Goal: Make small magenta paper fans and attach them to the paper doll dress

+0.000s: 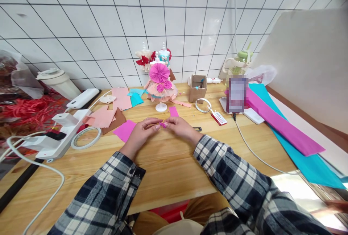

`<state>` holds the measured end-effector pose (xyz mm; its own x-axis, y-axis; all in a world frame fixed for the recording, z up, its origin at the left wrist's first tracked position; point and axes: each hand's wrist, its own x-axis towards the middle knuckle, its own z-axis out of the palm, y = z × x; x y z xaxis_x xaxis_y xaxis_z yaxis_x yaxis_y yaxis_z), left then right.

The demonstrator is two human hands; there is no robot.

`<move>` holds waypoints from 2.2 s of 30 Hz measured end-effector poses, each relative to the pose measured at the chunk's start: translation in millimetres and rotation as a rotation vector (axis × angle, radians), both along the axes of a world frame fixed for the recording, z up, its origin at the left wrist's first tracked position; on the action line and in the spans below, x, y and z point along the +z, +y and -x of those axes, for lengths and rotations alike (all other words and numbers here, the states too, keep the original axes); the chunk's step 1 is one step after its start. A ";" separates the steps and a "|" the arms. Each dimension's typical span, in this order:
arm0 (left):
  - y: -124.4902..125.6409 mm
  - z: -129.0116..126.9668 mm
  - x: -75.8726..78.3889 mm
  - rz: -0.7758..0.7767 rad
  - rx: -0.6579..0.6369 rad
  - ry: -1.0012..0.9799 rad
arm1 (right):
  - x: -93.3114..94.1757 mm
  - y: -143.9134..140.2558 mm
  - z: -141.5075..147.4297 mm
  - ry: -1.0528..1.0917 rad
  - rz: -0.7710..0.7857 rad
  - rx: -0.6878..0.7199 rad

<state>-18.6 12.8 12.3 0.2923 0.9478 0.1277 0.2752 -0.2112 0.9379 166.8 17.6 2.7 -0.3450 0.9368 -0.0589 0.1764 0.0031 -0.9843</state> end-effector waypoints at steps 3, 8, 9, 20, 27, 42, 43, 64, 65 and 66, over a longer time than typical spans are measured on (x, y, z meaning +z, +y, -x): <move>-0.9 -2.7 -2.3 0.107 0.041 -0.066 | 1.8 -4.9 1.9 0.256 0.317 0.106; -2.7 -7.1 -5.7 0.245 0.104 -0.267 | 1.0 -5.2 3.7 0.363 0.432 0.063; -3.6 -7.9 -4.7 0.274 0.110 -0.334 | 0.7 -4.4 3.8 0.334 0.384 0.012; -6.4 -13.0 -0.3 0.335 0.209 -0.412 | 3.4 -5.7 10.6 0.072 -0.094 -0.129; -7.9 -14.2 0.4 0.428 0.132 -0.440 | -3.1 3.8 1.4 0.038 -0.170 -0.163; -6.4 -12.7 -1.3 0.346 0.145 -0.430 | -3.4 1.5 4.1 -0.026 -0.156 -0.168; -6.8 -13.0 -0.8 0.341 0.143 -0.417 | -3.3 1.3 4.4 -0.018 -0.155 -0.171; -8.1 -15.4 1.7 0.060 0.199 -0.113 | -4.1 -1.4 8.6 0.059 -0.076 -0.184; -8.1 -15.4 1.6 0.056 0.204 -0.122 | -5.0 -1.2 9.0 0.066 -0.074 -0.190; -8.1 -15.3 1.2 0.062 0.200 -0.142 | -5.6 -1.1 9.3 0.071 -0.075 -0.196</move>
<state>-3.3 4.8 13.5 0.0815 0.9922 0.0939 0.1698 -0.1067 0.9797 157.5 16.5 -2.9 -0.1570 0.9871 0.0313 0.1106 0.0491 -0.9927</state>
